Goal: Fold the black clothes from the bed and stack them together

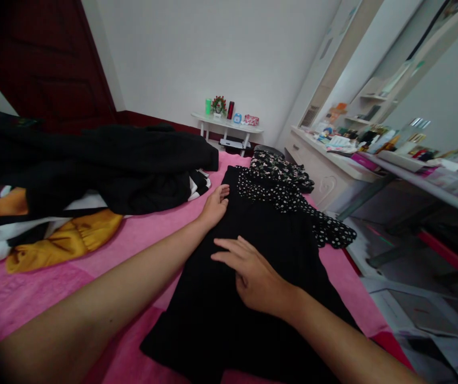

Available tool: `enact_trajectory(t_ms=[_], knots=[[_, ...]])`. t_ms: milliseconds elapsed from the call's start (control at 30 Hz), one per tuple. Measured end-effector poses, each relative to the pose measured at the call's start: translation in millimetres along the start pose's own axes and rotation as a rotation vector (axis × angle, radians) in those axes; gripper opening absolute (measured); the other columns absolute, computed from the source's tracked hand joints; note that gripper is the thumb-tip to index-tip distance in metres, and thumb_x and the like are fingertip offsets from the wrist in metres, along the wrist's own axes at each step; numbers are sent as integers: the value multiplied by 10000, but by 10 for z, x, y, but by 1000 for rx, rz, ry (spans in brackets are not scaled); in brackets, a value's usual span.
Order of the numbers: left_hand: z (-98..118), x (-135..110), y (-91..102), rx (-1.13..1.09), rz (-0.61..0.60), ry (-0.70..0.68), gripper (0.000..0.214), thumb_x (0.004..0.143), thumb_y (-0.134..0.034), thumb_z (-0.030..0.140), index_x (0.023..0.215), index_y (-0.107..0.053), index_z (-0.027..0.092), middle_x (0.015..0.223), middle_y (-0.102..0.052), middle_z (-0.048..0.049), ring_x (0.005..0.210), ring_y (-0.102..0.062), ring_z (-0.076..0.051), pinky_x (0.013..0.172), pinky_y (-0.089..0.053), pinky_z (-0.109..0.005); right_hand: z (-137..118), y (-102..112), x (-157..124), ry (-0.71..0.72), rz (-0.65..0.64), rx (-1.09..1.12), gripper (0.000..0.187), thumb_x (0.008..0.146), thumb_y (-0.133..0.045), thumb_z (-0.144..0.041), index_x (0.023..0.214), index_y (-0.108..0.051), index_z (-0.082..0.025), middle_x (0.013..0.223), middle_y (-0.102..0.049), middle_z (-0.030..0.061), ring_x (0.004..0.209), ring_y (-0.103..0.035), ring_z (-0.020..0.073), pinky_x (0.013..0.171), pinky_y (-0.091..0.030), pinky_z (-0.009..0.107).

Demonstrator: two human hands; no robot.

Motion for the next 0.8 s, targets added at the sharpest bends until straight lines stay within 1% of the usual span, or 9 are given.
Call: enact_trajectory(t_ms=[67, 167, 333, 467, 567, 600, 667, 733, 800], knots=[[29, -18, -11, 25, -42, -22, 479, 804, -406, -49, 1275, -449, 26, 1270, -543, -184, 1184, -522, -203, 1056, -378, -354, -185, -66, -147, 20, -67, 46, 862, 546, -365, 34, 1342, -446, -287, 1468, -392, 27, 1364, -335, 171, 1135, -218, 524], [123, -97, -5, 67, -116, -51, 452, 750, -497, -42, 1190, -541, 53, 1248, -556, -157, 1188, -515, -215, 1072, -362, -361, -305, -138, -246, 8, -63, 85, 850, 549, -390, 4, 1345, -443, -286, 1461, -405, 34, 1361, -343, 194, 1131, -210, 543], [333, -485, 102, 198, -360, -93, 460, 724, -590, 27, 1164, -585, 159, 1338, -492, -112, 1263, -450, -199, 1106, -321, -370, -340, -176, -293, 10, 18, 98, 558, 782, -490, -126, 1322, -478, -267, 1405, -475, 73, 1318, -405, 224, 1113, -274, 518], [481, -889, 443, 80, -516, -25, 356, 728, -619, 84, 1067, -643, 190, 1330, -512, -95, 1211, -502, -199, 1036, -382, -365, -390, -133, -327, 74, 104, 98, 393, 878, -479, -209, 1266, -530, -240, 1326, -541, 98, 1244, -475, 228, 1041, -393, 454], [635, -1163, 840, 71, -518, 100, 155, 790, -596, 209, 922, -649, 148, 1013, -654, -63, 910, -623, -161, 810, -478, -287, -432, -103, -350, 102, 165, 74, 367, 883, -450, -187, 1235, -548, -228, 1282, -563, 101, 1191, -505, 225, 988, -437, 433], [713, -1262, 967, 124, -520, 121, 168, 823, -577, 293, 864, -638, 143, 868, -658, -35, 794, -617, -145, 724, -471, -260, -445, -95, -357, 110, 186, 63, 368, 877, -446, -177, 1227, -553, -224, 1273, -565, 102, 1179, -509, 226, 978, -442, 433], [906, -1482, 1158, 283, -571, 112, 337, 853, -530, 466, 756, -606, 152, 682, -607, 8, 644, -566, -125, 602, -415, -229, -460, -84, -367, 116, 221, 44, 389, 849, -443, -146, 1211, -562, -220, 1266, -563, 101, 1164, -509, 232, 964, -446, 438], [1105, -1722, 1233, 476, -682, 53, 437, 812, -538, 586, 696, -588, 167, 613, -576, 18, 576, -535, -128, 547, -361, -234, -461, -81, -371, 115, 248, 34, 448, 789, -436, -97, 1197, -570, -223, 1263, -559, 95, 1154, -508, 237, 953, -448, 447], [1276, -1921, 1230, 682, -730, -45, 469, 741, -587, 643, 700, -591, 176, 631, -596, 0, 575, -545, -158, 542, -343, -258, -456, -82, -371, 111, 264, 37, 532, 710, -417, -51, 1187, -574, -228, 1260, -556, 86, 1145, -508, 238, 943, -450, 448]])
Point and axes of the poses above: each hand's wrist, its own x-axis towards the middle knuckle, its own y-axis out of the back of the hand, z = x × y, the point moved 5 cm from there along x, towards the middle knuckle
